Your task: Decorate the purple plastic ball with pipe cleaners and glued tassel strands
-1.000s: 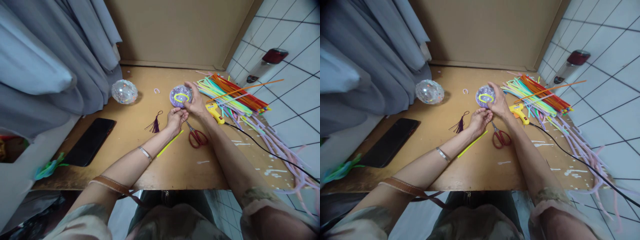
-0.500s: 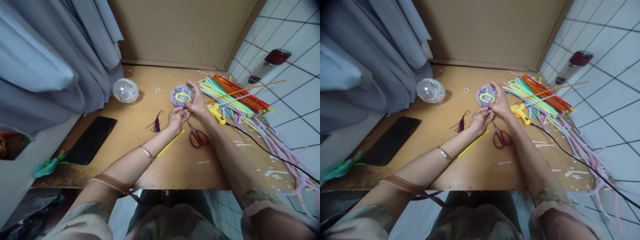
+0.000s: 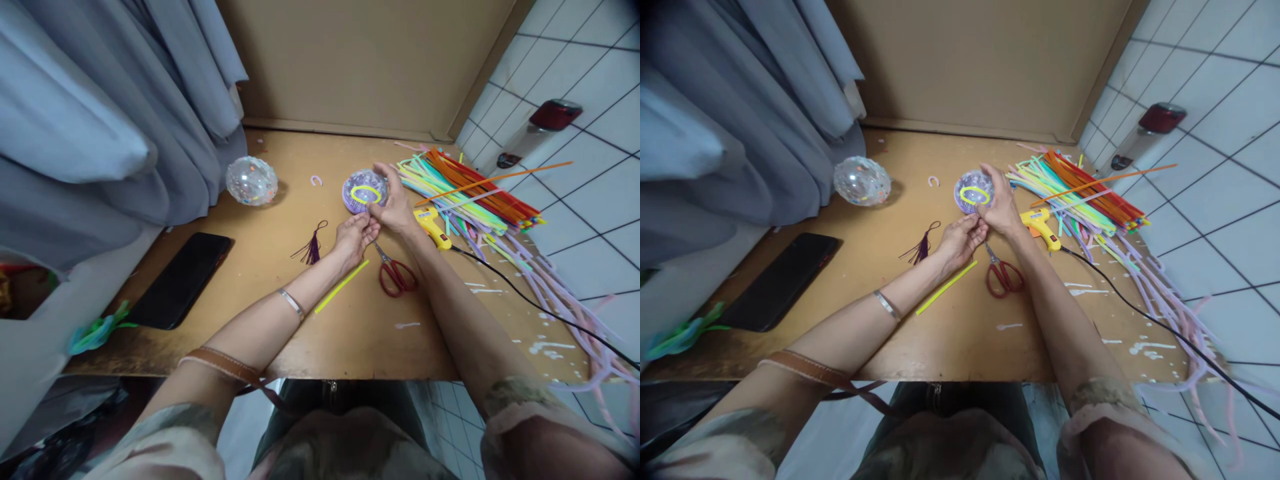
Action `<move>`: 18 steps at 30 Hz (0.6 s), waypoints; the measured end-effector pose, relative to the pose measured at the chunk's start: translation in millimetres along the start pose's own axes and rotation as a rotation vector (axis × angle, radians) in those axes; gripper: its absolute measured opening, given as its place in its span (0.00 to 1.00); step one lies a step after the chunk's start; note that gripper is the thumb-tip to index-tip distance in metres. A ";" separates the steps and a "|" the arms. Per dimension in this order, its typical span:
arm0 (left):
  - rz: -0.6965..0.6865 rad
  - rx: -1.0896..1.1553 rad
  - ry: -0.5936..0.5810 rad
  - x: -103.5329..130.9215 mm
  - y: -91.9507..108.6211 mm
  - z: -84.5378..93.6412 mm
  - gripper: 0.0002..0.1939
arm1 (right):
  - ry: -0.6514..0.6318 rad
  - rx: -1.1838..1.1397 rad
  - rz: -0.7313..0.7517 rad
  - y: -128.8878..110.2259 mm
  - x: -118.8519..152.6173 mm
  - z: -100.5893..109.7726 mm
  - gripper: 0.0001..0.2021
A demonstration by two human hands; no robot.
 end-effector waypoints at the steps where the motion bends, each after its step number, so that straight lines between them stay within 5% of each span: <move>1: 0.005 0.000 -0.002 -0.3 0.6 -0.6 0.09 | -0.002 0.003 -0.003 -0.3 0.1 0.3 0.36; 18: 0.002 0.035 0.028 -5.7 3.9 -0.3 0.11 | -0.005 0.024 0.013 -4.3 0.1 0.9 0.36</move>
Point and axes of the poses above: each hand's wrist, its own x-axis away from the middle knuckle, its own z-axis out of the back of the hand, y = z × x, the point moved 1 cm from there along -x, towards the middle knuckle, and after that the axes turned 14 degrees about x, right-handed, at the moved point
